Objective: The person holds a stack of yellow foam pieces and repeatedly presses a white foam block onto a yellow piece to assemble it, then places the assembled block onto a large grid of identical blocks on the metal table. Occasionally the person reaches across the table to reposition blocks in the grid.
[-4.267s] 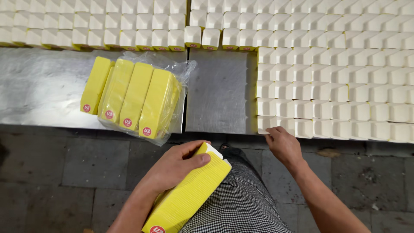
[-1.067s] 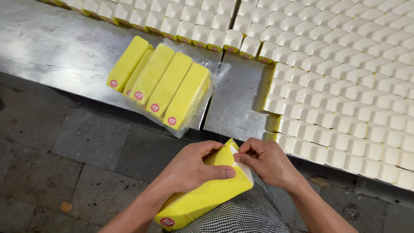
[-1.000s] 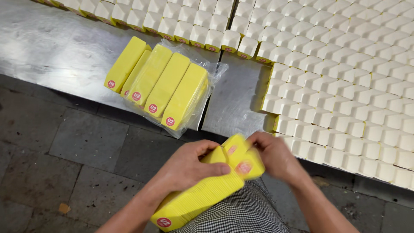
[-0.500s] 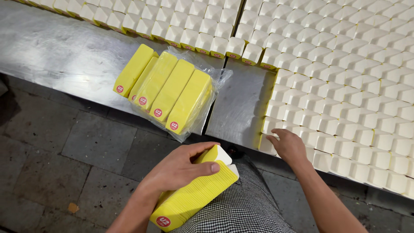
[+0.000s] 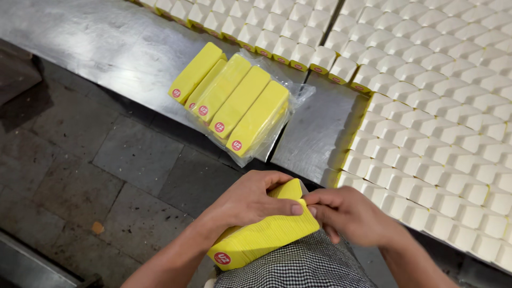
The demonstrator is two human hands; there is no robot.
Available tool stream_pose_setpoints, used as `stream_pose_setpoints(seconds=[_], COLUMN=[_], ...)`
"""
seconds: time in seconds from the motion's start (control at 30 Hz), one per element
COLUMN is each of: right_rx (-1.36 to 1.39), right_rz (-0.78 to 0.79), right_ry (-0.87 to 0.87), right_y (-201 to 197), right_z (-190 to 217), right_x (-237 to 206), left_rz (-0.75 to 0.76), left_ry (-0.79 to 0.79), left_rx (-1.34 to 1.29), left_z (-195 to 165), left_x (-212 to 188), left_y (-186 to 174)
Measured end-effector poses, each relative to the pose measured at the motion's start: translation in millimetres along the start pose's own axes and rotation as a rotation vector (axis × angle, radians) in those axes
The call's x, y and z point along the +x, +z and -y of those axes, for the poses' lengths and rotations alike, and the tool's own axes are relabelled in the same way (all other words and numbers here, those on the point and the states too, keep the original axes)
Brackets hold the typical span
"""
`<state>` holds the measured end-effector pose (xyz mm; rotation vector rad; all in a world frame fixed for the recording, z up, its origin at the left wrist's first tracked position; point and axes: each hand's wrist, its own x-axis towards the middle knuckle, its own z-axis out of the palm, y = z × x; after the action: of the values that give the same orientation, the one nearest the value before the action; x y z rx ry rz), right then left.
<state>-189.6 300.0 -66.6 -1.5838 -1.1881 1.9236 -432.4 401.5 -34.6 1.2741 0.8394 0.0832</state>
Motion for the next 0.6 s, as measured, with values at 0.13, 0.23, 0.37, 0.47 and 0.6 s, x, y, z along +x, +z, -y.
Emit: stream_pose_setpoints(seconds=[0.13, 0.23, 0.37, 0.47, 0.6], right_rx=[-0.294, -0.257, -0.36, -0.157, -0.07], right_rz=[-0.645, -0.763, -0.498, -0.454, -0.675], right_ry=[-0.316, -0.296, -0.108, -0.145, -0.254], right_y=[7, 3, 6, 4, -4], right_z=[10, 18, 26, 22, 16], right_x=[-1, 6, 13, 20, 27], left_rz=[-0.091, -0.105, -0.107, -0.128, -0.106], left_ry=[0.002, 0.042, 0.096, 0.055, 0.08], left_rx=[-0.087, -0.107, 0.017, 0.096, -0.096], left_z=[7, 10, 7, 5, 5], left_x=[-2, -4, -7, -10, -13], left_y=[1, 2, 4, 6, 9])
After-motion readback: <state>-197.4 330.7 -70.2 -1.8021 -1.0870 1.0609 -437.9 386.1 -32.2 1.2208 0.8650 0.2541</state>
